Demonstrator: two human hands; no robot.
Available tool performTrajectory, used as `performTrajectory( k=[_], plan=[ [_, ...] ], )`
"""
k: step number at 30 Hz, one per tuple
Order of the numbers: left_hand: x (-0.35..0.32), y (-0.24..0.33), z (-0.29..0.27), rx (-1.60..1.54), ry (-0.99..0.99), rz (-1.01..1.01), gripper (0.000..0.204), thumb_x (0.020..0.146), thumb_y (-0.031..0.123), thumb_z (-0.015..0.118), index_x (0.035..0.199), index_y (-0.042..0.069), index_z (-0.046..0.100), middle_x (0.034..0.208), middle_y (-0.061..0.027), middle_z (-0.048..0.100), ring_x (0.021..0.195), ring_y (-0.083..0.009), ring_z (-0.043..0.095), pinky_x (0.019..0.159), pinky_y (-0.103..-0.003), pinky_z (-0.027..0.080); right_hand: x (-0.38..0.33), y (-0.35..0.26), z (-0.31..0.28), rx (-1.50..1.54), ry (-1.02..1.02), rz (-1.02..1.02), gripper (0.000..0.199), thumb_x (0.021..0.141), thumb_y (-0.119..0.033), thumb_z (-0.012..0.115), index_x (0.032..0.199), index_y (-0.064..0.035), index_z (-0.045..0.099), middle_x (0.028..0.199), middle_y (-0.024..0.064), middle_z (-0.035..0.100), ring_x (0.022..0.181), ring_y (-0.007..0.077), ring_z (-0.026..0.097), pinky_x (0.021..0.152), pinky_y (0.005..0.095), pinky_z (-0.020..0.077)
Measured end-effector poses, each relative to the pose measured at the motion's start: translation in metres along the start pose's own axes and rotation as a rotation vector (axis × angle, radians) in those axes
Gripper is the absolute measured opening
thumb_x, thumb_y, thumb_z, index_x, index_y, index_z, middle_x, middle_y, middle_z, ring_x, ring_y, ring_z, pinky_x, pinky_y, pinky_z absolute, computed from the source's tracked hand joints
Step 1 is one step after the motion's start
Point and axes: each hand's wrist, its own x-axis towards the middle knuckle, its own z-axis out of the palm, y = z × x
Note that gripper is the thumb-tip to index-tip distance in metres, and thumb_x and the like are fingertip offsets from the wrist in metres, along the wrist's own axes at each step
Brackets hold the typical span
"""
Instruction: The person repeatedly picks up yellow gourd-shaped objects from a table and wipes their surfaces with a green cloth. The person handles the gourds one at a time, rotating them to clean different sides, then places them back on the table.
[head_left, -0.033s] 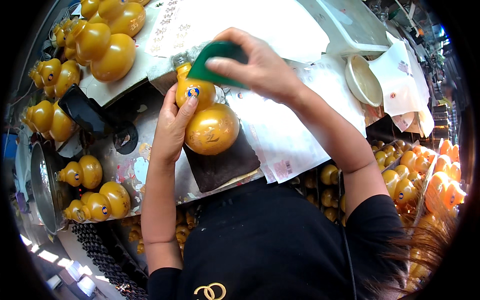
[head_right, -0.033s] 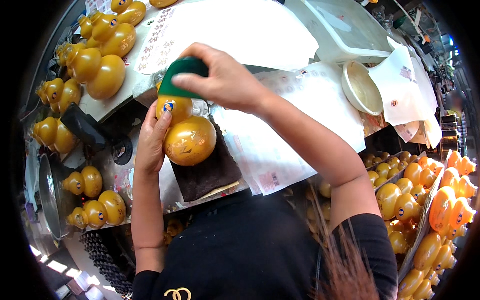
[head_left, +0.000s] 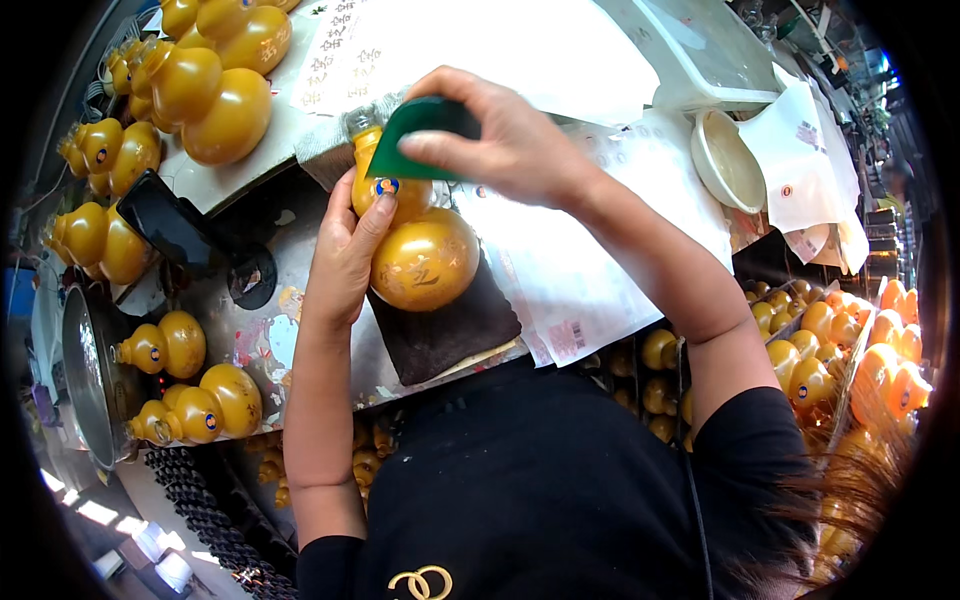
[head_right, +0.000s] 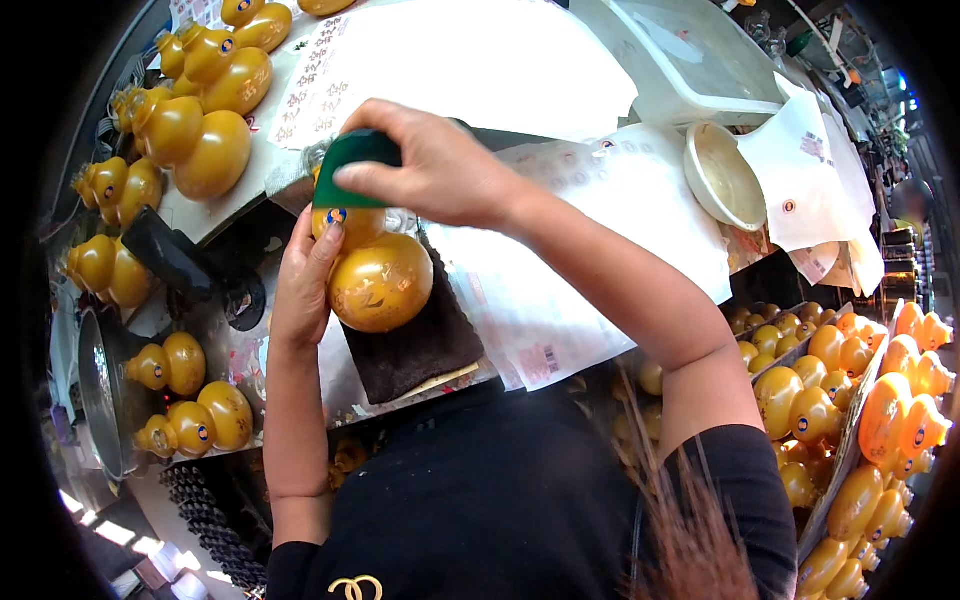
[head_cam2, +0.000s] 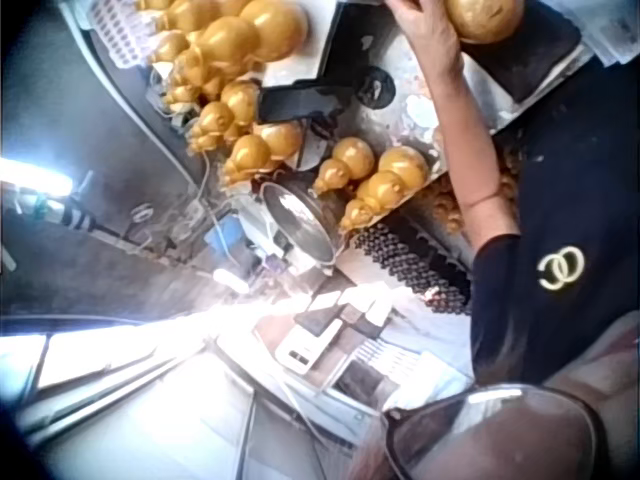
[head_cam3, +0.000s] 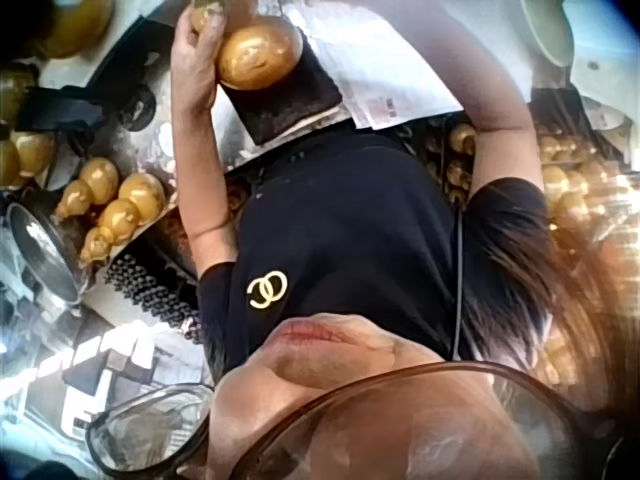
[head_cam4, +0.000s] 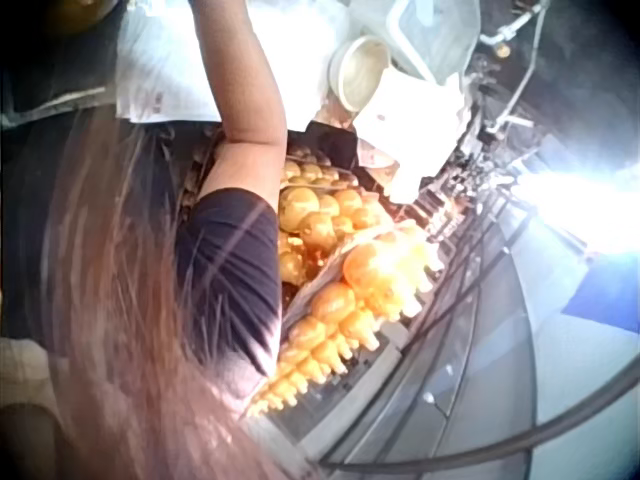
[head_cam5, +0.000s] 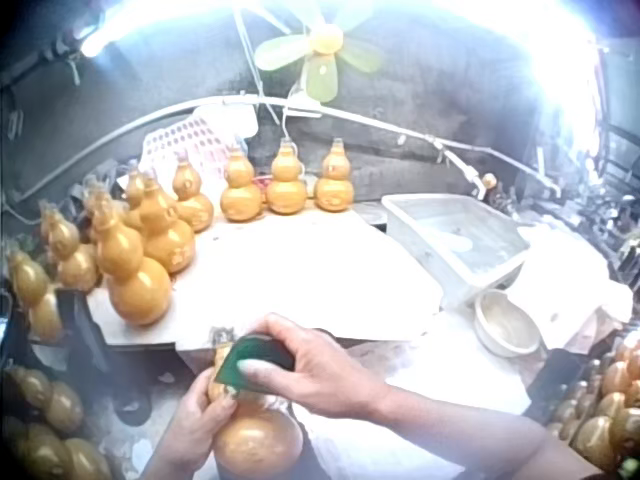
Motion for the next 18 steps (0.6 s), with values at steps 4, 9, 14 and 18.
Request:
performTrajectory(
  k=[4, 9, 14, 18],
  plan=[
    [-0.001, 0.0, -0.001, 0.034, -0.006, -0.003, 0.049, 0.095, 0.021, 0.056, 0.135, 0.001, 0.037, 0.121, -0.0104, 0.054, 0.111, -0.0171, 0.056, 0.095, -0.03, 0.046, 0.013, 0.007, 0.012, -0.31, 0.009, -0.116, 0.031, 0.088, -0.024, 0.063, 0.109, -0.0026, 0.054, 0.094, 0.0162, 0.063, 0.087, 0.0287, 0.064, 0.078, 0.0345, 0.0516],
    [0.003, 0.005, 0.003, 0.007, 0.033, -0.049, 0.05, 0.095, 0.028, 0.054, 0.133, 0.0, 0.036, 0.119, -0.0129, 0.053, 0.108, -0.0177, 0.056, 0.091, -0.03, 0.047, 0.022, 0.006, 0.015, -0.36, 0.096, -0.116, 0.028, 0.086, -0.02, 0.066, 0.104, -0.0021, 0.056, 0.09, 0.0174, 0.065, 0.081, 0.0297, 0.066, 0.073, 0.0348, 0.0527],
    [0.01, 0.0, 0.001, 0.082, 0.042, -0.014, 0.044, 0.101, 0.035, 0.041, 0.128, 0.0, 0.041, 0.112, -0.011, 0.056, 0.104, -0.016, 0.057, 0.089, -0.029, 0.048, 0.004, 0.012, 0.023, -0.243, 0.333, -0.079, 0.032, 0.083, -0.022, 0.071, 0.102, -0.0026, 0.056, 0.092, 0.0138, 0.065, 0.083, 0.0258, 0.065, 0.073, 0.0333, 0.0524],
    [0.009, -0.002, -0.006, 0.043, -0.002, -0.009, 0.04, 0.103, 0.033, 0.036, 0.127, 0.001, 0.044, 0.113, -0.0091, 0.058, 0.105, -0.0147, 0.057, 0.091, -0.028, 0.046, -0.012, 0.015, 0.013, -0.236, 0.205, -0.493, 0.028, 0.074, -0.002, 0.074, 0.1, -0.0065, 0.065, 0.096, 0.0072, 0.067, 0.091, 0.0206, 0.064, 0.081, 0.0297, 0.0499]
  ],
)
